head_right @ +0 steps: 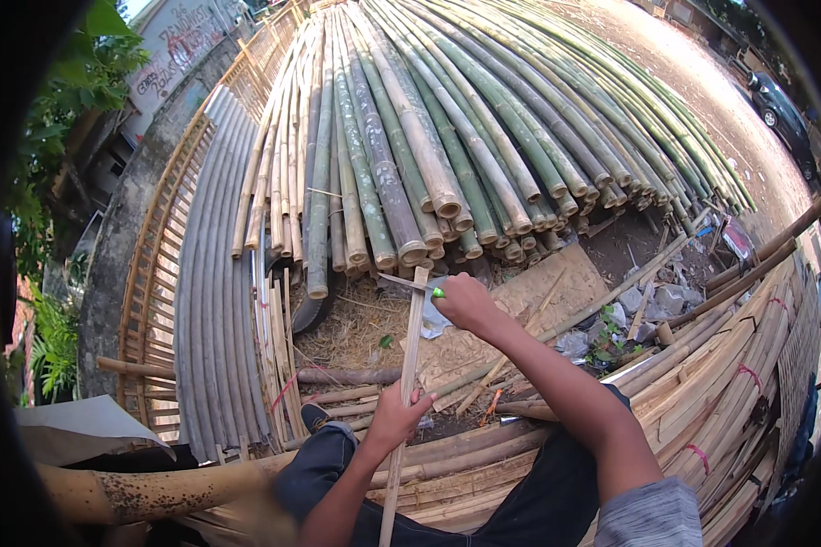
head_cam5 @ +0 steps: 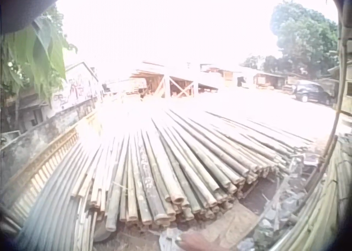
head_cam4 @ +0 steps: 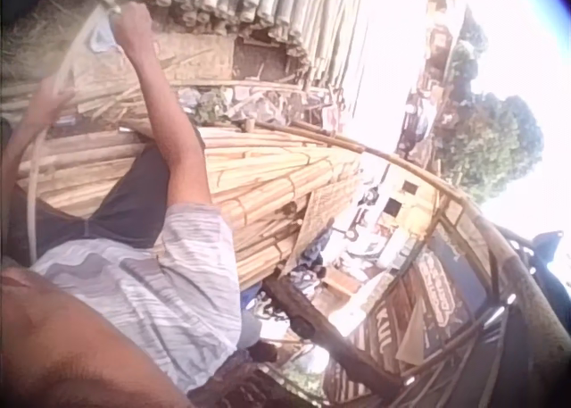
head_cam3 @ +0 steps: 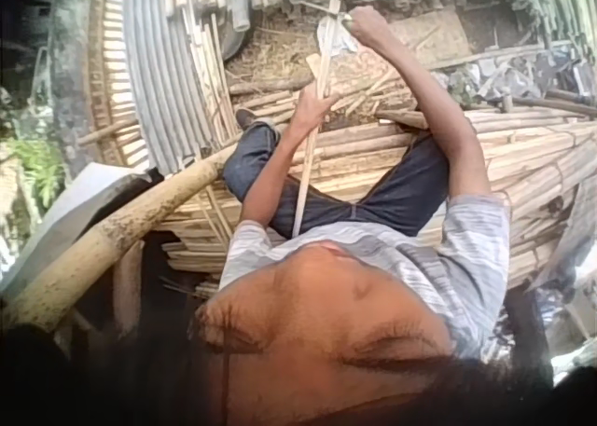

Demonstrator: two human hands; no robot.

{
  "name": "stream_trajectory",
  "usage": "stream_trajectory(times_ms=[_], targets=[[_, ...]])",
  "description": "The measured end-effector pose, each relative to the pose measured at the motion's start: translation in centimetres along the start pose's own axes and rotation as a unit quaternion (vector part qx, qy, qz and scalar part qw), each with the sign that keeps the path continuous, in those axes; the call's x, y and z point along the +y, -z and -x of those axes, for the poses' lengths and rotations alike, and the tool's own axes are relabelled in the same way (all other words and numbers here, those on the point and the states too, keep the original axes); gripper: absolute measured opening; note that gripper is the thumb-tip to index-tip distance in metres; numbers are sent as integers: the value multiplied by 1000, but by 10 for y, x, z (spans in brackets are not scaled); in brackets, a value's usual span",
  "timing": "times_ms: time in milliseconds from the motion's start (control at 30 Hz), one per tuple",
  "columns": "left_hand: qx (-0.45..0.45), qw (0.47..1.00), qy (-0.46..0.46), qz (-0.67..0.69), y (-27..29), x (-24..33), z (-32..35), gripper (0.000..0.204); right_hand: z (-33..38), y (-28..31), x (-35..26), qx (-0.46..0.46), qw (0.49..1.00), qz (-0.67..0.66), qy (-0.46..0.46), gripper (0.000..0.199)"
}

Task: Shaving and smoothing a thin bamboo strip using a small hand knife while seated.

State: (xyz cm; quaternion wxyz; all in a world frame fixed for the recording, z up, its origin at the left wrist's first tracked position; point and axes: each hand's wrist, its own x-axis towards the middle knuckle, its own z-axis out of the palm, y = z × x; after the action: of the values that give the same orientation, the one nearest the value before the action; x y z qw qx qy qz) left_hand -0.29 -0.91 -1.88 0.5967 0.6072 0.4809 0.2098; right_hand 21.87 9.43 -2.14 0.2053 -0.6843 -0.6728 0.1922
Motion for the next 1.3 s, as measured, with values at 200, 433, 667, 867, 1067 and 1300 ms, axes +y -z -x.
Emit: stream_trajectory(times_ms=[200,433,667,867,1067,1300], targets=[[-4,998,21,62,1,8,3,31,7,5,-13,24,993,5,116,24],[27,1000,9,11,3,-8,-4,31,15,-6,-25,-16,994,28,108,26],[-15,999,-2,35,-10,-1,3,31,-5,9,20,31,996,84,19,26],[1,993,69,93,2,-5,-1,31,11,-4,-26,-80,988,79,108,25],[-44,997,-59,35,-16,14,10,30,3,9,57,-44,985,144,-81,28],[-198,796,121,558,28,26,-21,35,-11,-1,26,71,985,-127,-88,30]])
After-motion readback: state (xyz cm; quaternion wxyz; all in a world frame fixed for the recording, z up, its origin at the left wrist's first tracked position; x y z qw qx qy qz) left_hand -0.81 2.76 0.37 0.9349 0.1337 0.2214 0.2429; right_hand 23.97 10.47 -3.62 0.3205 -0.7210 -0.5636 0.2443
